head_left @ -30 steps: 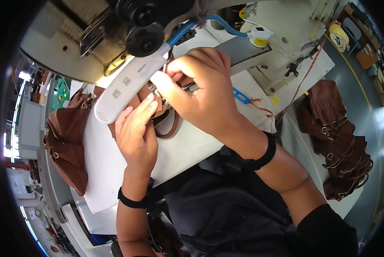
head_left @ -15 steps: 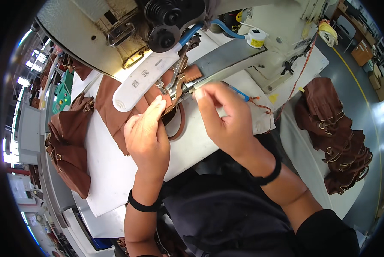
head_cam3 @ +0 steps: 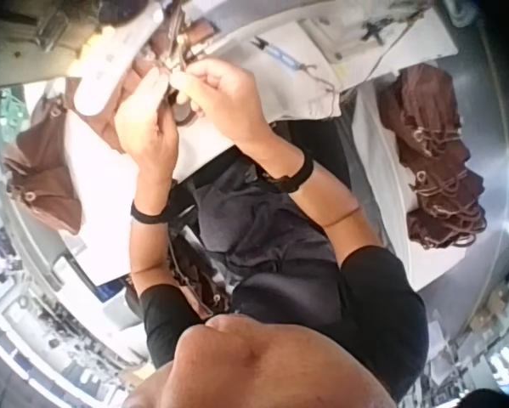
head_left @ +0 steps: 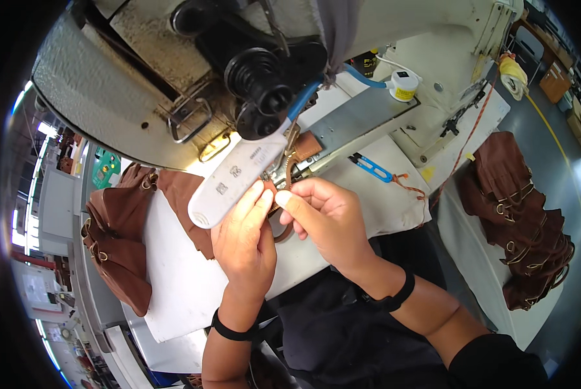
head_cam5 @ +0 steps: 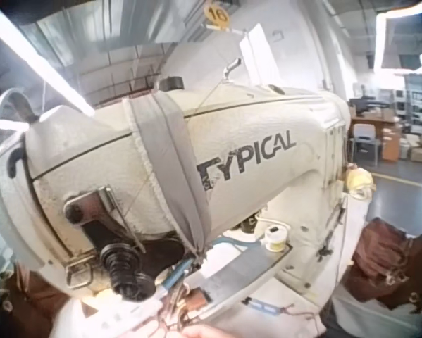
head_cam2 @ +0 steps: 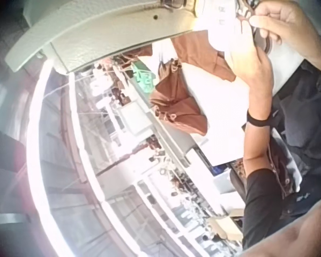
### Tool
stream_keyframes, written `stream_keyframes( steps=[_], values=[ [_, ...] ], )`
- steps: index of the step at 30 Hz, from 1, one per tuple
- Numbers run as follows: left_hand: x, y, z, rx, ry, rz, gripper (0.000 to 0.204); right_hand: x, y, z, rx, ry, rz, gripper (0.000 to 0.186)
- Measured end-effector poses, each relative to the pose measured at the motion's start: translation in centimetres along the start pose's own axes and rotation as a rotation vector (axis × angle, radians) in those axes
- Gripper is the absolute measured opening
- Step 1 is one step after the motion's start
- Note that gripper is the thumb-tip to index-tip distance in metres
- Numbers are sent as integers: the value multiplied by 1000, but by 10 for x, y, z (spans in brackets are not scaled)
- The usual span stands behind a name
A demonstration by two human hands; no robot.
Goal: The person operates an industrial sewing machine to stitch a zipper onto a brown fabric bag. They guide the bag under the needle, align the zipper, and sew along the edge. After sewing, they cut the thread and inspect the finished product before picking up another bag.
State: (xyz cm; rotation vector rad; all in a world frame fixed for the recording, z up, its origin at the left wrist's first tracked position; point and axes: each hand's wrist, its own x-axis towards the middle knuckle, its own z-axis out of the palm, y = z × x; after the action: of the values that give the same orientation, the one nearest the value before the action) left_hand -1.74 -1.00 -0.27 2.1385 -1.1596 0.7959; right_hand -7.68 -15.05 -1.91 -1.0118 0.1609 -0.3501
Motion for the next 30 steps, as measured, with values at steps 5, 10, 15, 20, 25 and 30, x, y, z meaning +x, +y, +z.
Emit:
stream_keyframes(
  steps=[5, 10, 15, 20, 25, 30],
  values=[
    [-3, -3, 1, -19, 0, -22, 39, 2, -5, 2, -33, -28, 31, 17],
    [-1, -1, 0, -49, 1, -33, 34, 2, -5, 5, -66, -8, -15, 15],
    [0, -1, 3, -86, 53, -61, 37, 4, -2, 8, -34, 23, -28, 14],
    [-2, -7, 6, -40, 54, -77, 33, 9, -5, 15, -20, 62, -6, 13],
    [4, -4, 6, 8, 57, -32, 33, 9, -1, 15, 56, 93, 5, 15],
    [11, -2, 7, 68, 73, 23, 33, 6, 0, 19, 201, 96, 44, 18]
  ],
)
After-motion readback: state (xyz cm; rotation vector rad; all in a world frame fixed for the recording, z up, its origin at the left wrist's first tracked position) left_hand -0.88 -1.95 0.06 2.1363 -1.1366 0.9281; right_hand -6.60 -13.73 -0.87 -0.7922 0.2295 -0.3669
